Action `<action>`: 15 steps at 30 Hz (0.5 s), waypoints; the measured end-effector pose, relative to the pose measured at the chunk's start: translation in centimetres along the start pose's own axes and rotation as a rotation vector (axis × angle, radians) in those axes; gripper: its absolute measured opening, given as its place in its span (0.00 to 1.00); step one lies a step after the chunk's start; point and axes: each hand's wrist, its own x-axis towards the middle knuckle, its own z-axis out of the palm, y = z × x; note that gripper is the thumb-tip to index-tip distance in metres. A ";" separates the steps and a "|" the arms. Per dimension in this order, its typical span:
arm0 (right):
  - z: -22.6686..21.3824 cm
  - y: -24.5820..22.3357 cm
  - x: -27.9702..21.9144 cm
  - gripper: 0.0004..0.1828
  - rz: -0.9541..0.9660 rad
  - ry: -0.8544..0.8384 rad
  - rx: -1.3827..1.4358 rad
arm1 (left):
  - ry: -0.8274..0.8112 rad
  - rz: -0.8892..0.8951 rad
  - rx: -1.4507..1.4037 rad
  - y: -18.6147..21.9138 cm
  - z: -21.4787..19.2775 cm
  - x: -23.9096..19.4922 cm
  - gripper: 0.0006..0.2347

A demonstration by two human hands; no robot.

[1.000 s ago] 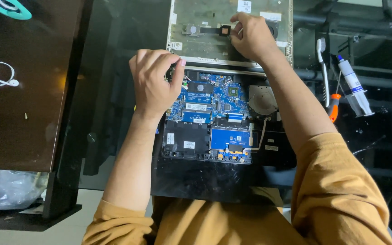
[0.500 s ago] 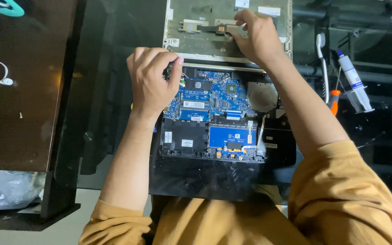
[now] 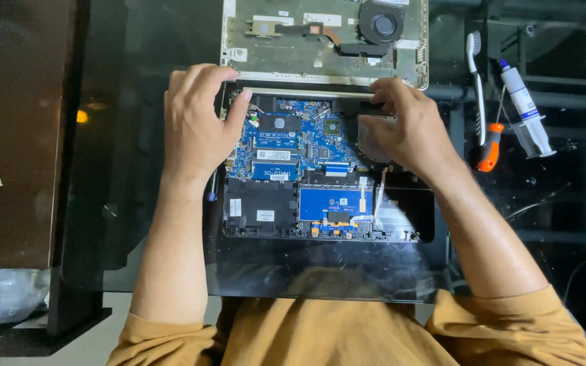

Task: The person disassembles a laptop by removing the cooling fan, disconnecting ribbon cables, and unscrewing the motherboard. They use a screwdriver and a plastic pry tool to detach components and lift the motherboard out of the chassis.

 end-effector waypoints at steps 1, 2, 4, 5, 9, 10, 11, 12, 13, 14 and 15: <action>0.6 0.0 -0.2 0.25 0.006 0.002 0.001 | -0.005 0.004 -0.002 0.0 -0.2 0.0 0.09; 1.1 0.0 -0.2 0.25 0.017 0.024 -0.001 | -0.071 0.000 -0.064 0.0 -0.4 0.1 0.12; 2.1 -0.3 -0.2 0.25 0.025 0.048 0.000 | -0.137 -0.003 -0.121 0.1 -1.1 0.2 0.14; 2.5 -0.5 -0.3 0.27 0.036 0.100 -0.009 | -0.185 -0.026 -0.157 0.2 -1.4 0.3 0.13; 3.3 -0.6 -0.2 0.29 0.033 0.138 -0.051 | -0.217 -0.041 -0.199 -0.2 -1.2 0.1 0.11; 3.3 -0.6 -0.1 0.29 0.028 0.137 -0.051 | -0.214 -0.043 -0.197 -0.3 -1.0 0.0 0.11; 3.3 -0.6 0.0 0.29 0.029 0.139 -0.042 | -0.214 -0.046 -0.187 -0.4 -0.7 0.0 0.10; 3.3 -0.7 0.0 0.29 0.032 0.139 -0.031 | -0.217 -0.050 -0.178 -0.5 -0.6 -0.2 0.09; 3.3 -0.5 -0.1 0.29 0.031 0.137 -0.030 | -0.216 -0.053 -0.177 -0.5 -0.6 -0.2 0.09; 3.3 -0.4 -0.2 0.28 0.025 0.144 -0.017 | -0.213 -0.054 -0.175 -0.5 -0.5 -0.2 0.08; 3.3 -0.2 -0.3 0.28 0.019 0.150 -0.005 | -0.210 -0.056 -0.174 -0.4 -0.5 -0.1 0.08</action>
